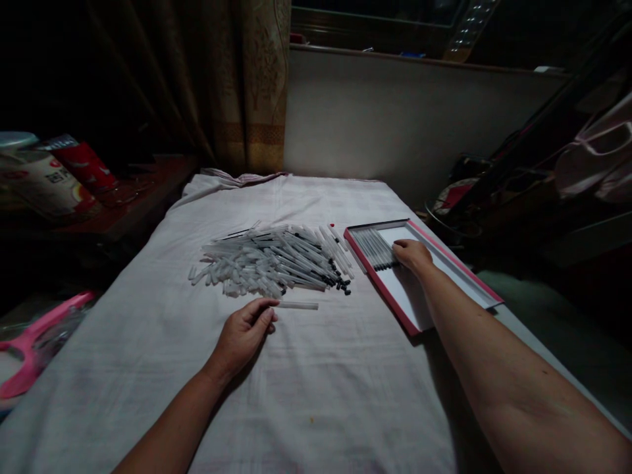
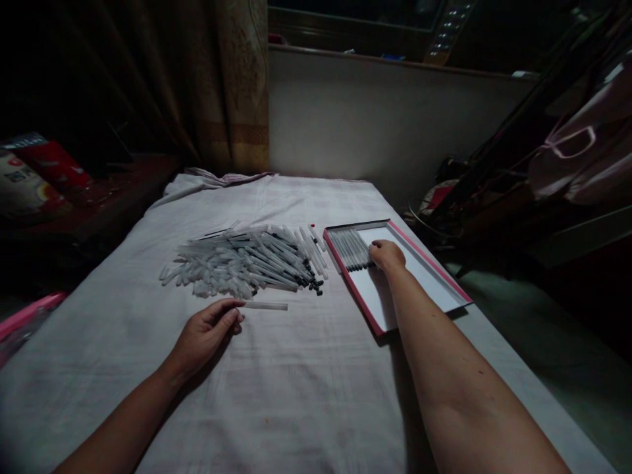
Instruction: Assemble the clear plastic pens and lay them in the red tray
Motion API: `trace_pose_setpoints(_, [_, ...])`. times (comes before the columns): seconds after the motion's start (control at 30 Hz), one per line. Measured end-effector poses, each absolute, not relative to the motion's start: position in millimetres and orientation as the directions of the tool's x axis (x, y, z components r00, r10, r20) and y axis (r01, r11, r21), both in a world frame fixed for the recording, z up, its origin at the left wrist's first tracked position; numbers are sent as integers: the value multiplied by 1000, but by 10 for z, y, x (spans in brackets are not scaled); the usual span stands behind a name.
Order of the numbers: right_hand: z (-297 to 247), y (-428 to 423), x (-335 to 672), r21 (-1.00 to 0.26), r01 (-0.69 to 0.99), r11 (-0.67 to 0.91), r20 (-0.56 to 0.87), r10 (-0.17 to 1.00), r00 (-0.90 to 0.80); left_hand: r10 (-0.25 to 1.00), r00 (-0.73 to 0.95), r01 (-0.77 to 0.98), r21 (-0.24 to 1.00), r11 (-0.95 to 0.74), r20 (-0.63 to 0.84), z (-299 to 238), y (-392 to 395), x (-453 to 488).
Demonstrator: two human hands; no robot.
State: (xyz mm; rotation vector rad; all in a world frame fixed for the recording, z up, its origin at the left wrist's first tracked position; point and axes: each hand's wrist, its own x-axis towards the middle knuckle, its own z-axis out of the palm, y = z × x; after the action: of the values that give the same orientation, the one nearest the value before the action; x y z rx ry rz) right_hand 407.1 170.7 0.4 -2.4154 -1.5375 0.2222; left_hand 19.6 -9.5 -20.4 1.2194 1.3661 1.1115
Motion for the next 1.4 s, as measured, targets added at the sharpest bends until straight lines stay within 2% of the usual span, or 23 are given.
trace_pose_setpoints(0.17, [147,1580,4015,-305,868,-391,24,908,418,998,-40,142,988,57,-52,-191,-88,201])
trace_pose_setpoints(0.27, [283,1457,3887,-320,879,-353,93,912,400,999,-25,137,989,50,-47,-191,-85,205])
trace_pose_setpoints(0.33, [360,1325,3716,-382,893,-239,202,921,333,999,-25,127,991,48,-45,-203,-84,206])
trace_pose_setpoints(0.43, [378,1043,3337,-487,873,40,364,918,161,999,-27,121,992,44,-41,-228,-79,203])
trace_pose_setpoints(0.53, [262,732,2927,-489,853,181,311,950,-24,999,-19,122,992,35,-33,-242,-72,193])
trace_pose_setpoints(0.67, [49,455,2576,-391,900,193,208,971,-118,1000,3,130,991,21,-21,-246,-67,176])
trace_pose_setpoints(0.83, [-81,405,2465,-292,944,153,168,980,-107,1000,21,163,987,11,-14,-272,-65,165])
trace_pose_setpoints(0.93, [-126,427,2477,-320,935,153,188,977,-96,1000,22,181,984,-1,-3,-301,-64,166])
trace_pose_setpoints(1.07, [-195,398,2543,-464,846,261,311,943,-121,999,24,257,965,-49,44,-297,-100,168])
trace_pose_setpoints(1.17, [-205,327,2570,-576,717,393,426,893,-147,964,25,468,849,-244,263,-222,-161,167])
trace_pose_setpoints(1.27, [-160,236,2517,-633,603,486,470,860,-199,815,142,666,554,-499,562,-125,-218,172])
trace_pose_setpoints(1.33, [-117,174,2448,-650,540,534,477,841,-257,725,218,738,376,-561,654,-88,-237,180])
trace_pose_setpoints(1.4, [-87,122,2379,-662,484,573,478,819,-316,696,263,785,271,-557,668,-89,-238,184])
